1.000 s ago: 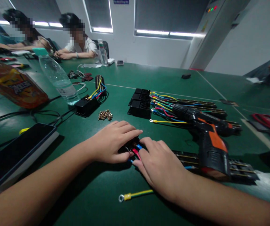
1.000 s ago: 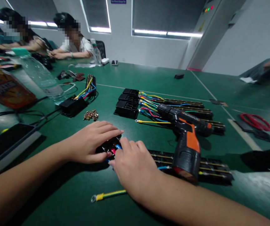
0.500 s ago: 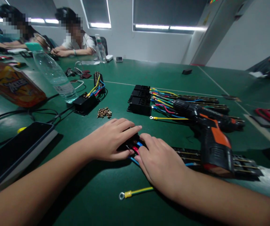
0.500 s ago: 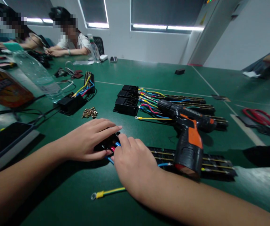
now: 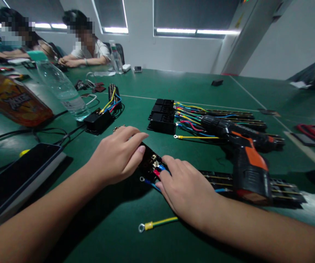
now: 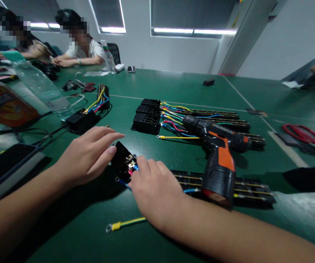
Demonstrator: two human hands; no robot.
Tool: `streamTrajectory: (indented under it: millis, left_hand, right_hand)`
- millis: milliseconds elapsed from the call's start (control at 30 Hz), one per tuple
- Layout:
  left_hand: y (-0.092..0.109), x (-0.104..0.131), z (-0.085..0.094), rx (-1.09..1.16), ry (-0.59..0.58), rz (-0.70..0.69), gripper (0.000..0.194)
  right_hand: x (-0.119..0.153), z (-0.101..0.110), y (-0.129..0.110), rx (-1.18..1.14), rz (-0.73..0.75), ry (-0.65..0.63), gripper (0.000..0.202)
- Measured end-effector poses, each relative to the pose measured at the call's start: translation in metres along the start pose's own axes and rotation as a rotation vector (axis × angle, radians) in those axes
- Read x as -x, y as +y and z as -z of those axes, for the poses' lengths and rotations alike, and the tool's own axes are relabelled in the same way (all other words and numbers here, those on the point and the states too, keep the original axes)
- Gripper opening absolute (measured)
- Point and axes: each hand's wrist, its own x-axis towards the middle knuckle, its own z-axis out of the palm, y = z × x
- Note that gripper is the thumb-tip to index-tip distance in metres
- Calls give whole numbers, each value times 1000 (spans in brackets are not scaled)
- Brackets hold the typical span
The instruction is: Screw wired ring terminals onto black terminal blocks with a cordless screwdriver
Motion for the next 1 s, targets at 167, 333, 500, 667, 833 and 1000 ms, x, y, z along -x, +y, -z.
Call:
streamTrajectory:
  millis: [167, 333, 500, 667, 833, 1000]
  left_hand:
    - [-14, 0, -1, -9, 189, 236, 26]
    - [-41, 3, -20, -94, 189, 393, 31]
    - [-63, 7, -40, -92, 81, 427, 61]
    - [-71, 7, -47, -42, 25, 460, 68]
    - [-74, 4, -51, 9, -55, 524, 67]
    - [-75, 1, -55, 27, -84, 557, 64]
  right_hand:
    - [0, -1, 0, 14, 13, 21, 21]
    - [0, -1, 0, 7, 8, 25, 21]
    - [2, -2, 0, 5, 9, 17, 22]
    - [1, -4, 0, 4, 15, 30, 21]
    - [1, -7, 0, 12, 23, 73, 20]
    - [2, -9, 1, 14, 27, 100, 19]
